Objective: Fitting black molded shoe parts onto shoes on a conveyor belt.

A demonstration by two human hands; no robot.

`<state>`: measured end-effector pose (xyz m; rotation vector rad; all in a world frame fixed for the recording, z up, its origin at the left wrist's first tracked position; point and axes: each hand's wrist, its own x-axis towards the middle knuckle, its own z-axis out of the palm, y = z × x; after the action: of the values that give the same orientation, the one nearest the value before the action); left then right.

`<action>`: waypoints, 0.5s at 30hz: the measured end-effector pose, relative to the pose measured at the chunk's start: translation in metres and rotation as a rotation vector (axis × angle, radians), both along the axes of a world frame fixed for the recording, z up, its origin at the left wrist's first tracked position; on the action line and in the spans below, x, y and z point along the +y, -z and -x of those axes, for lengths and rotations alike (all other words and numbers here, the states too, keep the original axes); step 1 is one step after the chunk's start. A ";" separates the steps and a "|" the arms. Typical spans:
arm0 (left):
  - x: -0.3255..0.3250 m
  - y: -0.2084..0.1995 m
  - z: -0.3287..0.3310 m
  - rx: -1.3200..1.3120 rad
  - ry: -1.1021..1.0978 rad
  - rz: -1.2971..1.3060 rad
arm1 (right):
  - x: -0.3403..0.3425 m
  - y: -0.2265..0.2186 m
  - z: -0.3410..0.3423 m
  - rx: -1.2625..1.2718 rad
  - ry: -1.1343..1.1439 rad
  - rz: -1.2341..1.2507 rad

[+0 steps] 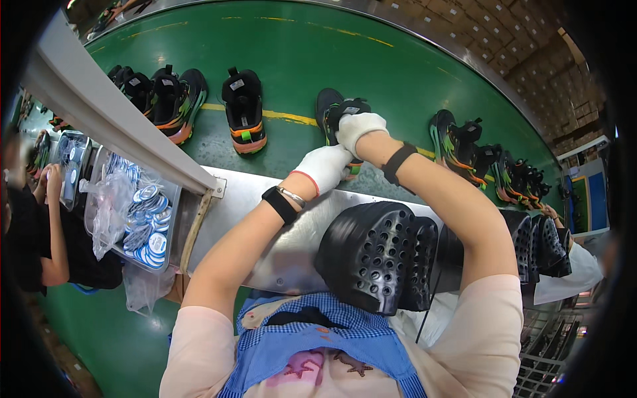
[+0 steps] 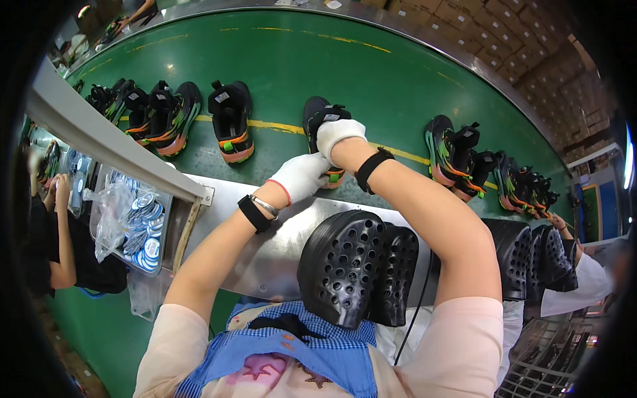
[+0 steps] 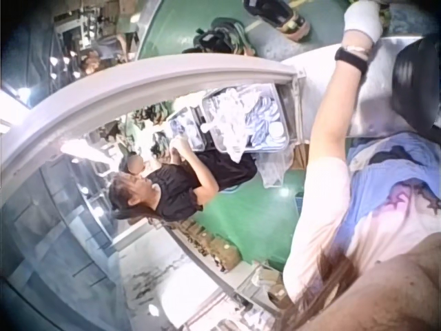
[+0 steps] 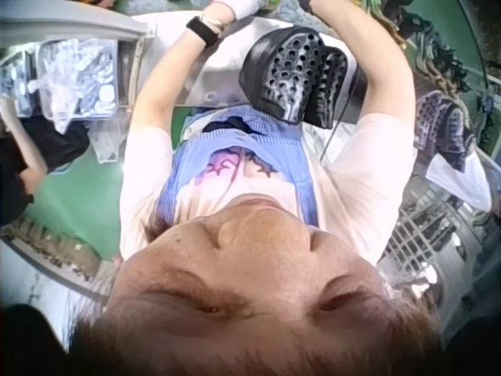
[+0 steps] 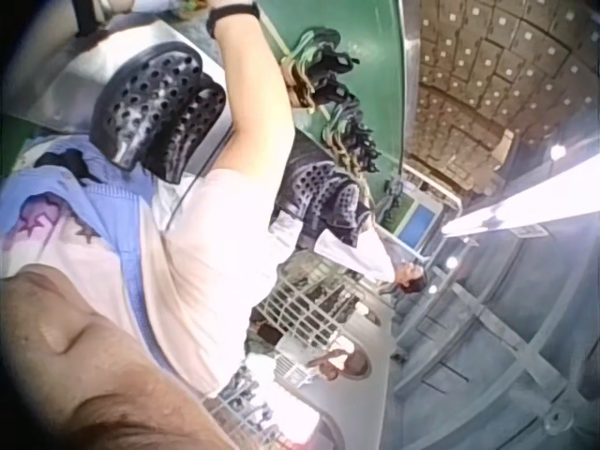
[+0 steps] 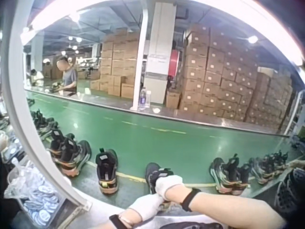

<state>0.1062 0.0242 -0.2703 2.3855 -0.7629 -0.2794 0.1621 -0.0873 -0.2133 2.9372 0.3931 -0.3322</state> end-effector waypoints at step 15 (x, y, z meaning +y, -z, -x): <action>-0.013 -0.008 -0.025 0.205 0.065 -0.392 | 0.007 0.003 0.001 0.093 -0.332 0.347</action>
<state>0.1313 0.0114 -0.2622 2.6403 -0.7434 -0.7484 0.1616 -0.0806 -0.2164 2.4728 0.7420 -0.4409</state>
